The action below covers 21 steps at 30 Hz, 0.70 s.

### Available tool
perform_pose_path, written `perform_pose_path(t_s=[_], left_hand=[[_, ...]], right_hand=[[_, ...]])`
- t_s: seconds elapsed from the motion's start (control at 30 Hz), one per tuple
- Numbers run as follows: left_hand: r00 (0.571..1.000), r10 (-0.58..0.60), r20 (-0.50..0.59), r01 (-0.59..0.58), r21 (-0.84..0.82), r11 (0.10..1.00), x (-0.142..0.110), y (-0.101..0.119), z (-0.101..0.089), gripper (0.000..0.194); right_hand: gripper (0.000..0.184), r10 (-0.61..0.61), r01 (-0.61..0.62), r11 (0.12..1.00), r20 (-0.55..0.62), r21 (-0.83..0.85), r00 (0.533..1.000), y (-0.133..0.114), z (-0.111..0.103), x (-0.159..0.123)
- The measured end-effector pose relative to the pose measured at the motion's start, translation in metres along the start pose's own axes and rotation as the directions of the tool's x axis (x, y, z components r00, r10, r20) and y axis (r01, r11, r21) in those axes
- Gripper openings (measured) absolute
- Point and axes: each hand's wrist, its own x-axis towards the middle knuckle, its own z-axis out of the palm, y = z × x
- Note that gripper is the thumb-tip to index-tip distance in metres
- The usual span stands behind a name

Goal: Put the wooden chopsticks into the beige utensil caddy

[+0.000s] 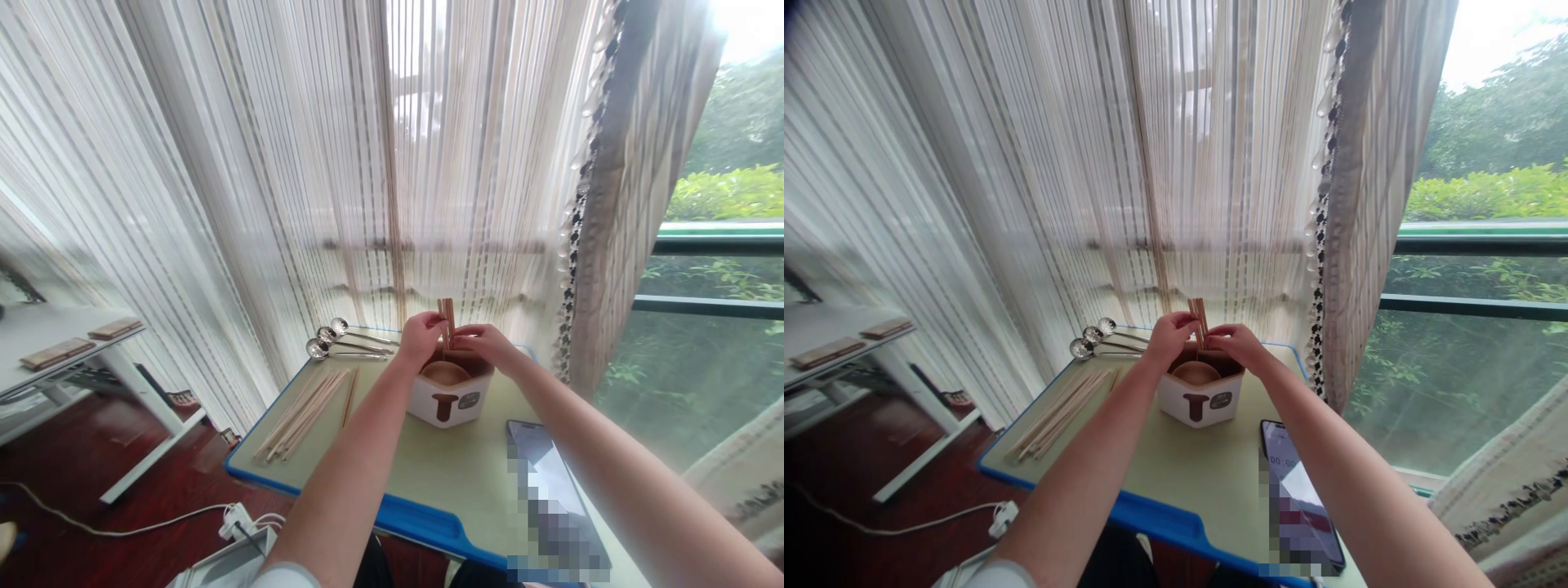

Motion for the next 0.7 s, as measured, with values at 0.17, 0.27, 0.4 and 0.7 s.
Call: perform_pose_path(t_s=[0.17, 0.27, 0.4, 0.7], left_hand=[[0.999, -0.042, 0.013, 0.042, -0.04, 0.998, 0.0, -0.001, 0.003, 0.026], [0.996, -0.075, 0.046, 0.077, -0.054, 0.996, 0.003, 0.001, 0.002, 0.029], [0.991, -0.069, 0.113, 0.071, -0.013, 0.997, 0.012, 0.006, -0.003, 0.028], [0.985, -0.101, 0.14, 0.098, 0.023, 0.995, 0.014, 0.001, -0.001, 0.025]], right_hand=[[0.031, -0.008, 0.006, 0.998, -0.024, -0.065, 1.0, -0.007, 0.002, -0.002], [0.03, -0.008, 0.006, 0.996, -0.031, -0.085, 0.999, -0.01, 0.003, -0.005], [0.032, -0.006, 0.005, 0.998, -0.026, -0.061, 1.0, -0.011, 0.002, -0.005], [0.037, -0.007, 0.003, 0.995, -0.031, -0.1, 1.0, -0.013, 0.001, 0.0]])
